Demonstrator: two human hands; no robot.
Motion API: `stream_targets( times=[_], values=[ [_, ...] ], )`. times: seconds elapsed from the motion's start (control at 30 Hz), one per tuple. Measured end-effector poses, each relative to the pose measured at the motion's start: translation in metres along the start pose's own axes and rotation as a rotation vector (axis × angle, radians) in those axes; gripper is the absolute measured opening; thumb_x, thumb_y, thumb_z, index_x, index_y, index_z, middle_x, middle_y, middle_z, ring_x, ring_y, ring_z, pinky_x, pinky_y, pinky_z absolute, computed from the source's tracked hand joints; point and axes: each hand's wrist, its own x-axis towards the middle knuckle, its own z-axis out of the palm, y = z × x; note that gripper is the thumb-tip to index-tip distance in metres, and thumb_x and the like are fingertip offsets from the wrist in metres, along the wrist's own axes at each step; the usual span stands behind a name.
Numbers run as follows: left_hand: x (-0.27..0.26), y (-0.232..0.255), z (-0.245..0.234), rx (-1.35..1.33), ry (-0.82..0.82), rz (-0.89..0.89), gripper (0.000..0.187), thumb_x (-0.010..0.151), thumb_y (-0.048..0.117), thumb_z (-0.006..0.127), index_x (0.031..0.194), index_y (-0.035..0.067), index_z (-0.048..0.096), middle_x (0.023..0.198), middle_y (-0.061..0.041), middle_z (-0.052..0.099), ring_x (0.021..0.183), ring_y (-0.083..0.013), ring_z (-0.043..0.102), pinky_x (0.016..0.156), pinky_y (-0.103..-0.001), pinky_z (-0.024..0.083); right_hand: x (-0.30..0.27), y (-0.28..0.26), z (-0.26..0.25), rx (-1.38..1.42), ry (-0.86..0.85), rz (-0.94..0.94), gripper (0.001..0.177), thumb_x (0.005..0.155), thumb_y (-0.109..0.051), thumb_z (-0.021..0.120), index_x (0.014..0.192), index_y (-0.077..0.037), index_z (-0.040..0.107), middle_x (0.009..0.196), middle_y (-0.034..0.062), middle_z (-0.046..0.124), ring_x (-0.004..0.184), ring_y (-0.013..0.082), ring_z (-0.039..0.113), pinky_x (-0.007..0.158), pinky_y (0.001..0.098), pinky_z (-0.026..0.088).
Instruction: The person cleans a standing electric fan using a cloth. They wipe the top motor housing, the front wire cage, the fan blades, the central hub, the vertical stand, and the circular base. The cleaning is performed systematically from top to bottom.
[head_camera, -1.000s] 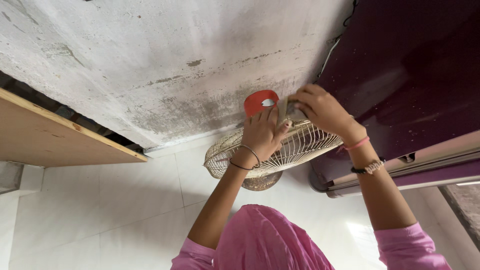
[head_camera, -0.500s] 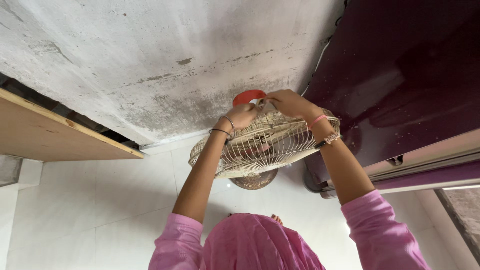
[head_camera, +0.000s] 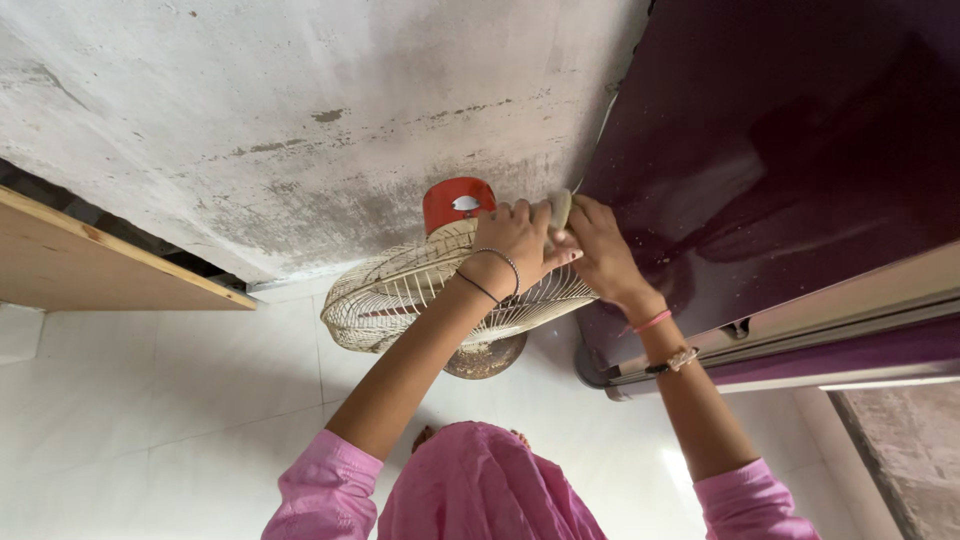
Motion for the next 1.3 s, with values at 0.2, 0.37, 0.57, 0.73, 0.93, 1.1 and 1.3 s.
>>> stream_targets(
  times=[0.2,0.37,0.57,0.73,0.93,1.1,1.3],
  values=[
    [0.011,0.005,-0.023,-0.039,-0.154,-0.109,0.099,0.083,0.087,0.042,0.135,0.004,0.054,0.113,-0.02,0.069,0.104,-0.034,0.071,0.082,-0.048,0.059,0.011,0.03,0.005,0.191,-0.202,0.15,0.035,0.107,-0.025,0.05,0.133,-0.004,0.06,0.133,0.0165,0.058,0.121,0.0343,0.055,0.104,0.0438,0.046],
    [0.035,0.001,-0.019,-0.181,-0.329,-0.234,0.09,0.085,0.083,0.035,0.141,0.015,0.053,0.117,-0.013,0.071,0.105,-0.0288,0.072,0.088,-0.047,0.058,0.036,0.089,0.032,0.222,-0.499,0.059,0.037,0.102,-0.028,0.052,0.124,-0.001,0.063,0.121,0.0126,0.066,0.113,0.0276,0.061,0.103,0.0381,0.051],
    [0.085,-0.037,0.043,-0.155,-0.477,-0.208,0.073,0.111,0.066,0.02,0.136,0.013,0.064,0.127,-0.014,0.068,0.111,-0.0319,0.067,0.095,-0.047,0.053,0.063,0.13,0.072,0.54,-0.667,0.401,0.039,0.107,-0.024,0.043,0.138,-0.006,0.057,0.128,0.0053,0.067,0.117,0.0188,0.063,0.104,0.0341,0.046],
    [0.081,-0.041,0.053,-0.067,-0.238,-0.01,0.036,0.102,0.031,0.041,0.129,0.023,0.064,0.112,-0.01,0.073,0.098,-0.0312,0.072,0.084,-0.047,0.058,0.045,0.116,0.059,0.475,-0.446,0.383,0.036,0.108,-0.022,0.046,0.13,-0.002,0.066,0.117,0.0109,0.075,0.105,0.0222,0.067,0.097,0.0348,0.052],
    [0.05,0.013,0.012,-0.077,-0.026,-0.005,0.022,0.104,0.017,0.051,0.115,0.004,0.065,0.097,-0.017,0.074,0.092,-0.0316,0.073,0.08,-0.045,0.06,-0.008,0.083,0.001,0.679,-0.241,0.323,0.034,0.104,-0.01,0.055,0.136,0.001,0.062,0.122,0.0124,0.061,0.094,0.0218,0.057,0.079,0.0343,0.048],
    [0.053,0.057,0.021,0.121,0.103,0.05,0.03,0.084,0.023,0.062,0.112,0.012,0.068,0.098,-0.01,0.077,0.094,-0.0306,0.075,0.091,-0.06,0.054,-0.044,0.098,-0.005,0.668,-0.012,0.229,0.033,0.099,-0.001,0.057,0.132,0.003,0.061,0.128,0.008,0.063,0.116,0.0155,0.063,0.098,0.0269,0.054],
    [0.073,0.068,0.005,-0.013,-0.264,-0.155,0.038,0.094,0.028,0.064,0.128,0.011,0.059,0.114,-0.013,0.073,0.106,-0.0347,0.072,0.084,-0.05,0.06,-0.06,0.155,0.025,0.928,-0.112,0.565,0.034,0.103,-0.005,0.056,0.136,0.002,0.062,0.115,0.0045,0.065,0.097,0.0109,0.059,0.081,0.0226,0.047]
  ],
)
